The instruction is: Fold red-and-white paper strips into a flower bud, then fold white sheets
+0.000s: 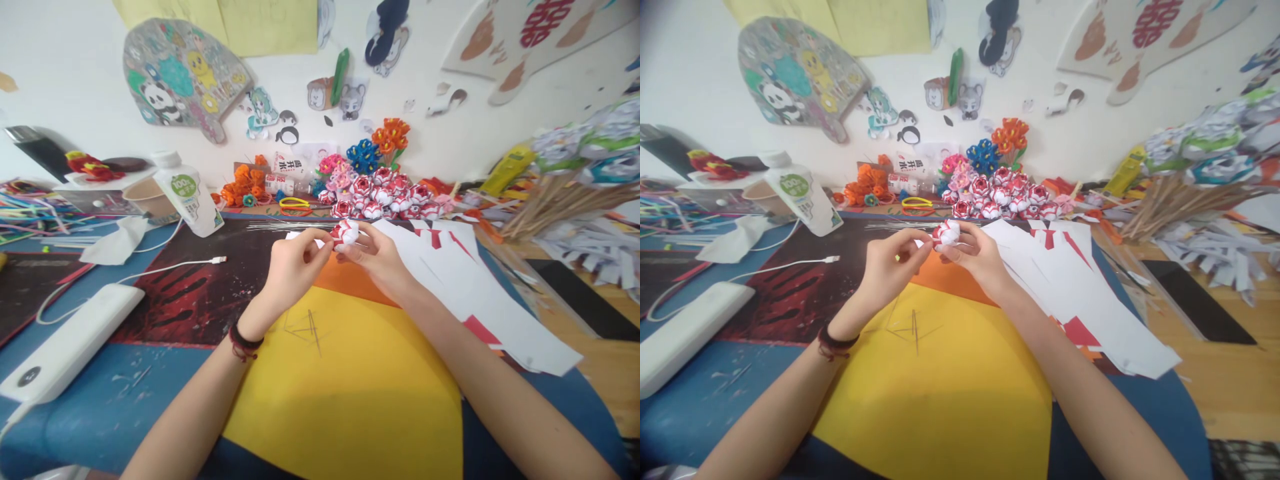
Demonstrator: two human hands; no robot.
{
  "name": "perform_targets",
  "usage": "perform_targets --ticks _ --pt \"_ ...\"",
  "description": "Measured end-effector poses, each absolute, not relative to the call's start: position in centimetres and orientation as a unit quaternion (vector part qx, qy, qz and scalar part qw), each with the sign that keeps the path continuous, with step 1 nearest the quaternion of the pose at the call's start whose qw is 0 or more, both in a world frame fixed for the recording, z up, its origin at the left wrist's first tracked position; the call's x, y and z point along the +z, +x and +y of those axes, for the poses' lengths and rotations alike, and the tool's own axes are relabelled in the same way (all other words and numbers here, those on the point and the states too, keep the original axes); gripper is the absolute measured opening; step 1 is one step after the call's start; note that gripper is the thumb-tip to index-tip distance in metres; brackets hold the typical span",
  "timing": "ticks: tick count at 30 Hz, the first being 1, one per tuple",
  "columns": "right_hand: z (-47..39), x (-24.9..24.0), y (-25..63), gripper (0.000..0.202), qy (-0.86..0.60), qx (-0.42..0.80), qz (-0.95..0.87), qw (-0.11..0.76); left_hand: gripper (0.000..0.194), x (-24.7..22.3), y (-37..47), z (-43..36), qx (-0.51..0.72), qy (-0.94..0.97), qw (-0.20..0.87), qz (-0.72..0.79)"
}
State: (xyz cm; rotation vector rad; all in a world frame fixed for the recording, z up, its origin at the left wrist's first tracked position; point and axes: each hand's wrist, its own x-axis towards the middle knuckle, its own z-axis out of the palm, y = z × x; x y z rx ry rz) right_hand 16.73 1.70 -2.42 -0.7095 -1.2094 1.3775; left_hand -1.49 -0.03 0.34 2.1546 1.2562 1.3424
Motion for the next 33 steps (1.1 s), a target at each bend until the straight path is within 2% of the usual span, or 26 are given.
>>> perform_targets --ticks 2,4,9,14,17,25,27,31,33 --pt "1.74 -2.4 16.79 0.052 -0.296 0.586 -0.51 0.556 0.022 0.94 -1.41 -0.06 0.478 0.695 0.328 0.426" --pt "1.79 -2.45 16.86 0.052 -0.287 0.591 -0.513 0.553 0.028 1.31 -1.34 -0.05 0.482 0.632 0.44 0.419" --pt "1.91 -2.63 16.94 0.052 -0.27 0.601 -0.516 0.547 0.033 1.42 -1.21 0.04 0.478 0.569 0.535 0.402" --pt "1.95 -2.67 16.91 0.054 -0.276 0.592 -0.527 0.543 0.033 1.23 -1.25 0.08 0.474 0.573 0.535 0.401" --pt "1.87 -2.65 16.87 0.055 -0.28 0.584 -0.532 0.545 0.03 1.06 -1.29 0.04 0.479 0.601 0.499 0.401" --pt "1.59 -2.71 16.76 0.05 -0.278 0.59 -0.543 0.529 0.017 0.56 -0.93 -0.48 0.476 0.734 0.226 0.428" --pt "1.56 -2.66 16.78 0.05 -0.284 0.599 -0.543 0.516 0.018 0.58 -0.88 -0.43 0.486 0.723 0.24 0.428" --pt "1.44 -2.31 16.89 0.049 -0.283 0.615 -0.531 0.51 0.027 0.92 -1.11 -0.09 0.525 0.641 0.385 0.406" --pt "1.4 -2.16 16.97 0.045 -0.276 0.618 -0.528 0.513 0.026 1.11 -1.3 0.03 0.532 0.623 0.411 0.4"
